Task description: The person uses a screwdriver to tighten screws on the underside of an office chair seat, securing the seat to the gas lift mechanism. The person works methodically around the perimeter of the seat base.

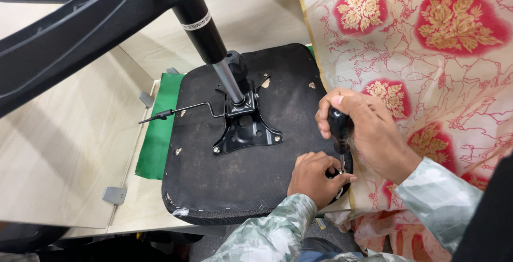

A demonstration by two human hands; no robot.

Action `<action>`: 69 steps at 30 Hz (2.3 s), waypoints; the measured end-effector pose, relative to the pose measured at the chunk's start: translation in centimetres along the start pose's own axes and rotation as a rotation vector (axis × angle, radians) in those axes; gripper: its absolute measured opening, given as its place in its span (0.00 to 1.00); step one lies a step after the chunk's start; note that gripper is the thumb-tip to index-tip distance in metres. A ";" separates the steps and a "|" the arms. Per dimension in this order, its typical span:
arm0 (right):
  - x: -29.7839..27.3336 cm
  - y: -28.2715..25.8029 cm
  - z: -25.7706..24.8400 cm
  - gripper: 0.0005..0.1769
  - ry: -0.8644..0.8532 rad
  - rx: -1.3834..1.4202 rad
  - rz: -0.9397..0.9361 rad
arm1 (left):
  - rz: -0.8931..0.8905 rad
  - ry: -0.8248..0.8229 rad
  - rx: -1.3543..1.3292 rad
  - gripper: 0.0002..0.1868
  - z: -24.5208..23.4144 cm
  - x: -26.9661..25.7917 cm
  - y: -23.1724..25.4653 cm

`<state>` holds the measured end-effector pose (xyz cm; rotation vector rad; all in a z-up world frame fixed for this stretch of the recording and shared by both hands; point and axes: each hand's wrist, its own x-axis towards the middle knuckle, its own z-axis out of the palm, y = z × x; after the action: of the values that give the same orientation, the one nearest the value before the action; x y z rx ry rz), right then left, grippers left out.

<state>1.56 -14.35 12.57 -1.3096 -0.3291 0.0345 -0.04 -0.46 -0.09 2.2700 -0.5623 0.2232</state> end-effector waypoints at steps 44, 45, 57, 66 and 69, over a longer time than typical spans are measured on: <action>0.4 1.0 -0.6 0.03 0.096 0.070 -0.078 | -0.069 -0.005 -0.107 0.15 -0.4 0.0 -0.6; 0.2 0.8 -0.6 0.03 0.105 0.077 -0.093 | -0.063 -0.005 -0.107 0.14 -0.4 0.0 -0.7; -0.9 -0.2 -0.1 0.19 0.072 -0.015 -0.091 | -0.046 -0.002 -0.059 0.17 -0.3 0.0 -0.4; -0.6 -0.9 0.1 0.27 0.102 -0.295 -0.111 | -0.072 -0.014 -0.051 0.15 -0.3 0.1 0.0; -0.7 -1.2 0.1 0.25 0.066 -0.261 -0.107 | -0.058 -0.062 -0.073 0.13 -0.5 0.5 -0.1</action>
<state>0.66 -14.70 13.54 -1.5460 -0.3557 -0.1461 0.41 -0.20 0.35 2.2250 -0.5272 0.1022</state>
